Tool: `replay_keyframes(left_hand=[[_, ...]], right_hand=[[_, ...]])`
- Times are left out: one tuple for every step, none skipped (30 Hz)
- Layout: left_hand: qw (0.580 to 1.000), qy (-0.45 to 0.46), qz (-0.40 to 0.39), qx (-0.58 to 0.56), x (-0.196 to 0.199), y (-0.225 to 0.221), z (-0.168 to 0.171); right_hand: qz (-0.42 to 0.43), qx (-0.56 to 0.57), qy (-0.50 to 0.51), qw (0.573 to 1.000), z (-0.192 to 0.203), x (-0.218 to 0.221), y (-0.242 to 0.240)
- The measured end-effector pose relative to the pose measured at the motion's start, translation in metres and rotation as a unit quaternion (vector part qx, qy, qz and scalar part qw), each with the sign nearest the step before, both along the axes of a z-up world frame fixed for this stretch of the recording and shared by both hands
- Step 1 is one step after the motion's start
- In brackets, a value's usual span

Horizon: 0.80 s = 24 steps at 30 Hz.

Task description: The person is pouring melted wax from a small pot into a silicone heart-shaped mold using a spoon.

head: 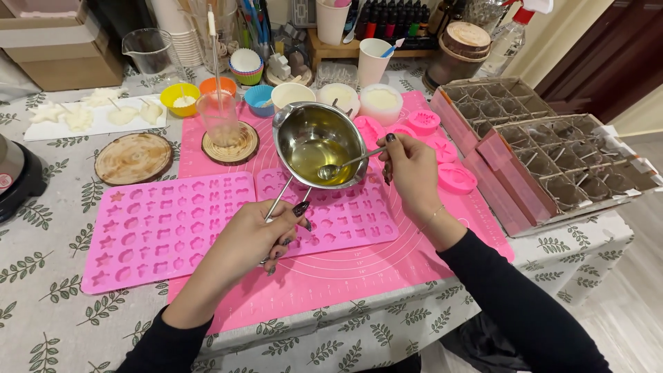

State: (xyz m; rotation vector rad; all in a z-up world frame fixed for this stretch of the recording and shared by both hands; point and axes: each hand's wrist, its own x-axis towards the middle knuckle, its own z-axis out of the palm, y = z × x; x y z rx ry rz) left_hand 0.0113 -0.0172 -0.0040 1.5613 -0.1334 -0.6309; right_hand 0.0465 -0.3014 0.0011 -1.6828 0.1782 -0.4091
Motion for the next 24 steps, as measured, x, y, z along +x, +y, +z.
replay_keyframes(left_hand=[[1.0, 0.0, 0.0, -0.001, -0.001, 0.0, 0.001], [1.0, 0.002, 0.0, 0.001, -0.001, 0.0, 0.002], [1.0, 0.004, 0.0, 0.002, -0.001, -0.001, 0.004], [1.0, 0.003, -0.001, 0.002, -0.001, -0.002, 0.005], [1.0, 0.001, 0.001, 0.009, -0.002, -0.002, 0.006], [1.0, -0.001, 0.002, 0.016, -0.003, -0.002, 0.007], [1.0, -0.002, 0.002, 0.016, -0.003, -0.003, 0.008], [1.0, 0.002, 0.006, 0.015, -0.004, -0.003, 0.009], [1.0, 0.006, 0.01, 0.013, -0.004, -0.003, 0.01], [1.0, 0.004, 0.01, 0.013, -0.004, -0.003, 0.01], [1.0, 0.006, 0.014, 0.013, -0.004, -0.003, 0.01], [1.0, 0.008, 0.018, 0.013, -0.004, -0.003, 0.01], [1.0, 0.007, 0.017, 0.012, -0.003, -0.003, 0.009], [1.0, 0.013, 0.022, 0.009, -0.003, -0.002, 0.007], [0.999, 0.02, 0.026, 0.006, -0.002, -0.002, 0.005], [0.999, 0.021, 0.024, 0.005, -0.002, -0.002, 0.006], [0.999, 0.022, 0.031, 0.004, -0.002, -0.001, 0.007], [0.999, 0.024, 0.038, 0.002, -0.002, -0.001, 0.007], [0.999, 0.023, 0.036, 0.002, -0.002, -0.001, 0.007], [0.999, 0.021, 0.039, 0.001, -0.003, -0.001, 0.007], [0.999, 0.019, 0.043, 0.0, -0.003, 0.0, 0.006], [0.999, 0.018, 0.042, -0.001, -0.003, 0.0, 0.008], [0.999, 0.018, 0.042, 0.004, -0.003, 0.0, 0.009], [0.999, 0.018, 0.043, 0.01, -0.003, -0.001, 0.01]], right_hand=[[0.0, -0.001, 0.0, 1.0, -0.002, 0.001, -0.001], [0.006, 0.037, 0.002, 0.999, -0.004, 0.001, -0.003], [0.012, 0.074, 0.003, 0.997, -0.006, 0.001, -0.005], [0.011, 0.074, 0.002, 0.997, -0.006, 0.002, -0.007], [0.016, 0.105, 0.009, 0.994, -0.007, 0.002, -0.009], [0.022, 0.137, 0.015, 0.99, -0.007, 0.002, -0.011], [0.021, 0.137, 0.015, 0.99, -0.005, 0.001, -0.013], [0.02, 0.155, 0.022, 0.987, -0.002, -0.001, -0.014], [0.019, 0.173, 0.029, 0.984, 0.001, -0.001, -0.015], [0.019, 0.172, 0.028, 0.984, 0.006, -0.003, -0.016], [0.014, 0.178, 0.027, 0.983, 0.011, -0.006, -0.017], [0.01, 0.185, 0.026, 0.982, 0.015, -0.009, -0.017], [0.008, 0.184, 0.025, 0.983, 0.015, -0.01, -0.023], [0.008, 0.177, 0.011, 0.984, 0.016, -0.01, -0.029], [0.006, 0.17, -0.002, 0.985, 0.016, -0.011, -0.036], [0.004, 0.17, -0.002, 0.985, 0.016, -0.015, -0.039], [-0.006, 0.163, 0.0, 0.987, 0.018, -0.018, -0.043], [-0.016, 0.155, 0.001, 0.988, 0.019, -0.021, -0.047], [-0.018, 0.155, 0.0, 0.988, 0.018, -0.025, -0.05], [-0.026, 0.151, 0.003, 0.988, 0.018, -0.03, -0.053], [-0.034, 0.147, 0.006, 0.989, 0.017, -0.034, -0.056], [-0.035, 0.146, 0.006, 0.989, 0.015, -0.038, -0.059], [-0.04, 0.146, 0.009, 0.988, 0.012, -0.041, -0.062], [-0.045, 0.146, 0.012, 0.988, 0.01, -0.045, -0.065]])
